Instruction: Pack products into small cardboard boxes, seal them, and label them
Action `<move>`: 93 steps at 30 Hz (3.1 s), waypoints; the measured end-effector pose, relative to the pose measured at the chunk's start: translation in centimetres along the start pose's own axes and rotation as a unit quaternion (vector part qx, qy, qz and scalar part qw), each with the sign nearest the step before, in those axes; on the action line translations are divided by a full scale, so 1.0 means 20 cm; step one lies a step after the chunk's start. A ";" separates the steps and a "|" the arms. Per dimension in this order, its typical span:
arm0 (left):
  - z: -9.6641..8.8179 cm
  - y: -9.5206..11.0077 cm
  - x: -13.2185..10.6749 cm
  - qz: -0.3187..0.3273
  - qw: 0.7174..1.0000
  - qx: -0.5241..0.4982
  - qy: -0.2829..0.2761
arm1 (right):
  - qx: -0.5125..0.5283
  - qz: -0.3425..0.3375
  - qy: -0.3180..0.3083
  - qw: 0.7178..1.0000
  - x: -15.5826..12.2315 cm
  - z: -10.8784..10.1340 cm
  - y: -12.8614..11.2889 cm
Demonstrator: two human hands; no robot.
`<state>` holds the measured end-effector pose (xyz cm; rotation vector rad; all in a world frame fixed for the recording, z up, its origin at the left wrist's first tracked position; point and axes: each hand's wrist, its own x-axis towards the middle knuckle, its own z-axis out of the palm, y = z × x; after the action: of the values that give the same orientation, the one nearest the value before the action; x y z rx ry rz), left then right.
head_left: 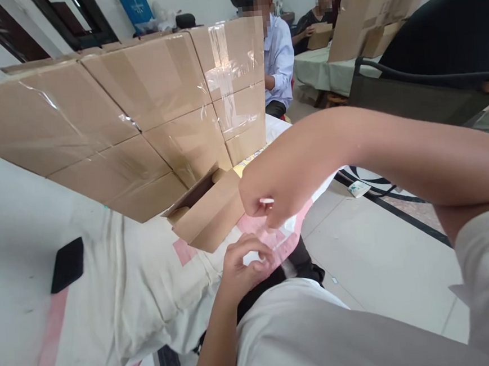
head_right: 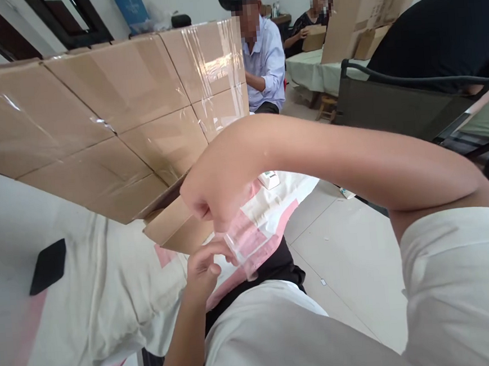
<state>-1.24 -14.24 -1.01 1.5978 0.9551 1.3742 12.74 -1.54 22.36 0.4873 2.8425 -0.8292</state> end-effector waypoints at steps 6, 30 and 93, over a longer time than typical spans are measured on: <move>-0.04 -0.16 -0.20 -0.121 0.973 0.112 0.162 | -0.057 0.044 0.054 0.996 0.03 -0.05 0.06; 0.21 0.02 0.00 -0.102 0.981 -0.121 0.113 | -0.296 -0.026 -0.086 0.951 0.17 -0.08 -0.14; -0.11 0.00 0.25 -0.086 0.909 0.023 0.408 | -0.247 -0.164 -0.056 0.953 0.74 -0.04 0.21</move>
<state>-2.80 -9.36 1.11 0.8999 1.5702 1.9363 0.26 6.26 17.66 -0.0987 2.9065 -0.1465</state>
